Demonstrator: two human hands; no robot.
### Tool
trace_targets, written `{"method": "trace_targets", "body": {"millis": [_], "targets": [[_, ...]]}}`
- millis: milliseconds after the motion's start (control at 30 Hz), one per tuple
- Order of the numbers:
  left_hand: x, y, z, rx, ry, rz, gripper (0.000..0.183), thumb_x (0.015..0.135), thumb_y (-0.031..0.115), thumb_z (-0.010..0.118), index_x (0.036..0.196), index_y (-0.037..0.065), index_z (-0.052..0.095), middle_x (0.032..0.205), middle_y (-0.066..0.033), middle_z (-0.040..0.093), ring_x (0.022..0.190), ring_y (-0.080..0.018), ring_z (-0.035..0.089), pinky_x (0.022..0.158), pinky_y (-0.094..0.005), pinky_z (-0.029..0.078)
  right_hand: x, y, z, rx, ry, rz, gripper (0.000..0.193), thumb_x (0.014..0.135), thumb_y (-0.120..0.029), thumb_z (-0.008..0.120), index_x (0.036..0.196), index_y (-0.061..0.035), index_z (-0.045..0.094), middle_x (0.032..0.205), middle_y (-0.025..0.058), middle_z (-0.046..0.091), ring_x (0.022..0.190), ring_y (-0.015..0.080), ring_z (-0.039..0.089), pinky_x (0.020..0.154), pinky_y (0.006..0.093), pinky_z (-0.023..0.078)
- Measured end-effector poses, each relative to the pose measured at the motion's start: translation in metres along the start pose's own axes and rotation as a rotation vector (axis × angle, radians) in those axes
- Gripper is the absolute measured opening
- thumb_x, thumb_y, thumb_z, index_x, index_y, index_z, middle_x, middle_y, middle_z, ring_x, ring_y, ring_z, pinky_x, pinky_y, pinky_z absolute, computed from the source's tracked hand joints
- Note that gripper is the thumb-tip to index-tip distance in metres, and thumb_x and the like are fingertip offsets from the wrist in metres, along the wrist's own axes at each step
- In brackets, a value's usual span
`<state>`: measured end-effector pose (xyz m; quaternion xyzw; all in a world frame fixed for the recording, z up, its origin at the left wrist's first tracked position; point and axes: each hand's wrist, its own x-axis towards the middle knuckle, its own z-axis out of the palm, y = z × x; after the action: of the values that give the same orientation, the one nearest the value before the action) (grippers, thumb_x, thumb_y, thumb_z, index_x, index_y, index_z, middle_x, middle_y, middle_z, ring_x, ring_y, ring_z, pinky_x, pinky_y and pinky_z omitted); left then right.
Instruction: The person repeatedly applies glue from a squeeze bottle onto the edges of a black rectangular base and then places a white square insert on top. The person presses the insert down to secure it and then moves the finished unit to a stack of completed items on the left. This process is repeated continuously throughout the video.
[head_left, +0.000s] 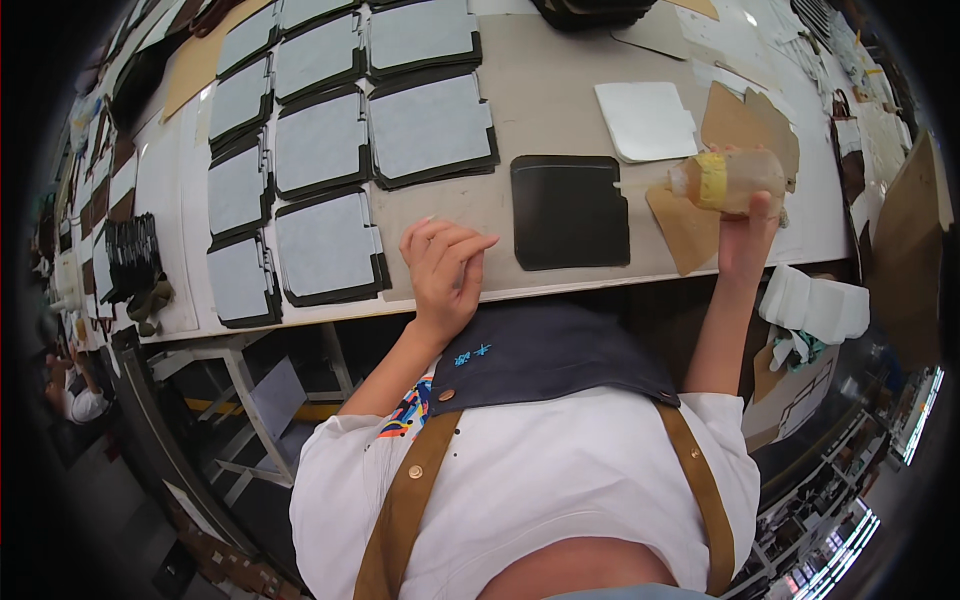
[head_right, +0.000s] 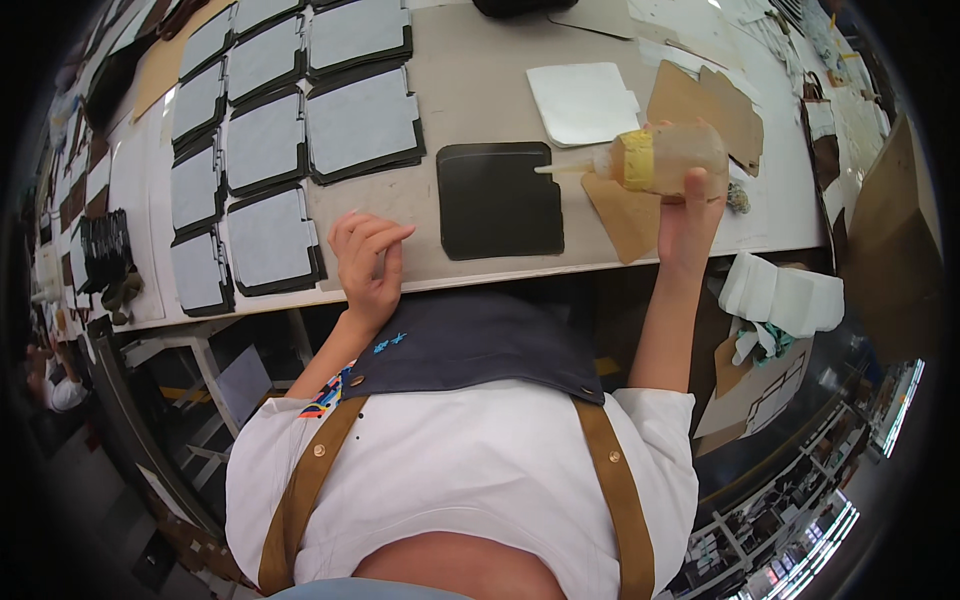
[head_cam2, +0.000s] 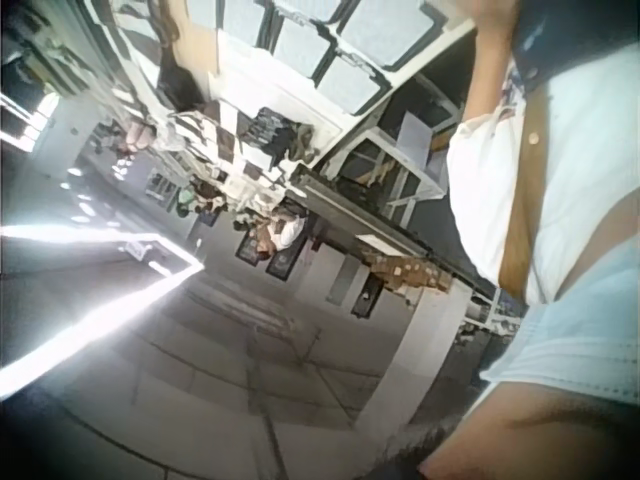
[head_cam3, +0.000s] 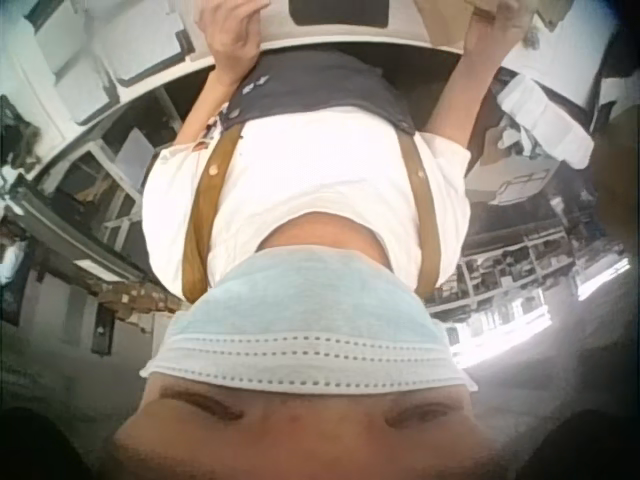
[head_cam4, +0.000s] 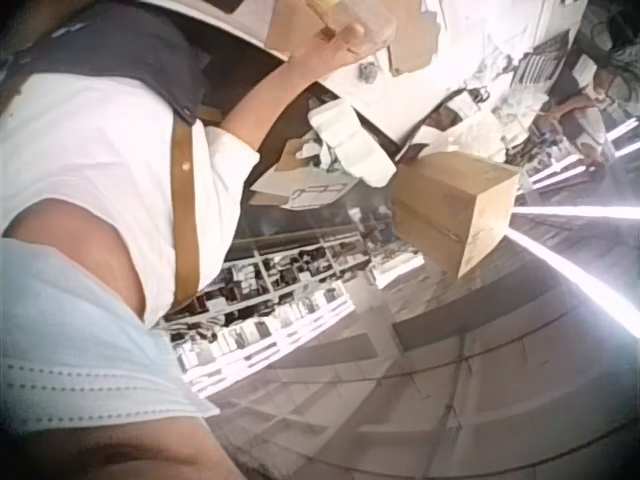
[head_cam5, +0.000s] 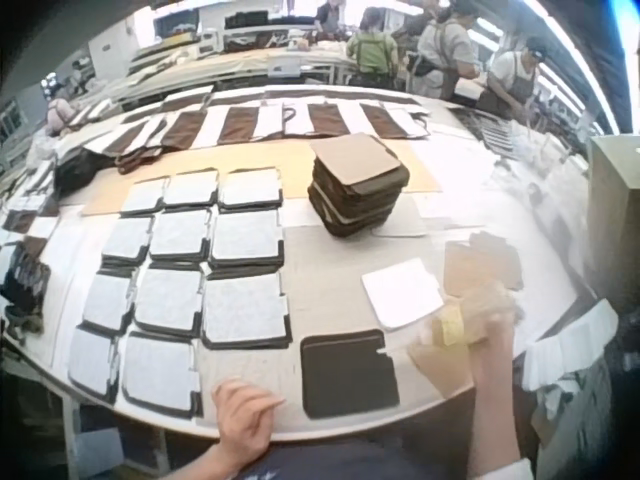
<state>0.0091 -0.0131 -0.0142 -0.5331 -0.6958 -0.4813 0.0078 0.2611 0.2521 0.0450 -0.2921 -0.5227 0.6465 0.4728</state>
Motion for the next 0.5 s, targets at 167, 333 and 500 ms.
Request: {"method": "trace_targets", "body": {"millis": [167,333,500], "targets": [[0.004,0.003,0.000,0.024,-0.006,0.032,0.020,0.086,-0.003,0.066,0.101,0.008,0.072,0.093,-0.0053,0.067,0.094,-0.0260,0.061,0.105,-0.0467,0.037,0.011,0.004,0.000,-0.175,-0.003,-0.127,0.077,0.085,-0.034,0.085,0.143,-0.0049,0.044,0.135,0.0174,0.060,0.128,0.0289,0.058,0.111,0.0419,0.047],[0.003,0.003,0.002,0.014,0.005,0.006,0.024,0.081,-0.002,0.070,0.101,0.012,0.074,0.092,-0.0020,0.066,0.094,-0.0244,0.060,0.105,-0.0459,0.035,0.018,0.010,0.000,-0.210,-0.034,-0.134,0.076,0.083,-0.034,0.086,0.142,-0.0071,0.046,0.129,0.0145,0.064,0.125,0.0263,0.061,0.109,0.0396,0.047],[0.002,0.003,0.002,0.026,0.000,0.010,0.024,0.082,-0.001,0.070,0.101,0.012,0.074,0.092,-0.0021,0.066,0.094,-0.0241,0.060,0.105,-0.0454,0.035,0.021,0.013,0.001,-0.254,-0.072,-0.140,0.076,0.082,-0.034,0.087,0.141,-0.0070,0.048,0.125,0.0134,0.066,0.121,0.0256,0.064,0.108,0.0394,0.049]]}}
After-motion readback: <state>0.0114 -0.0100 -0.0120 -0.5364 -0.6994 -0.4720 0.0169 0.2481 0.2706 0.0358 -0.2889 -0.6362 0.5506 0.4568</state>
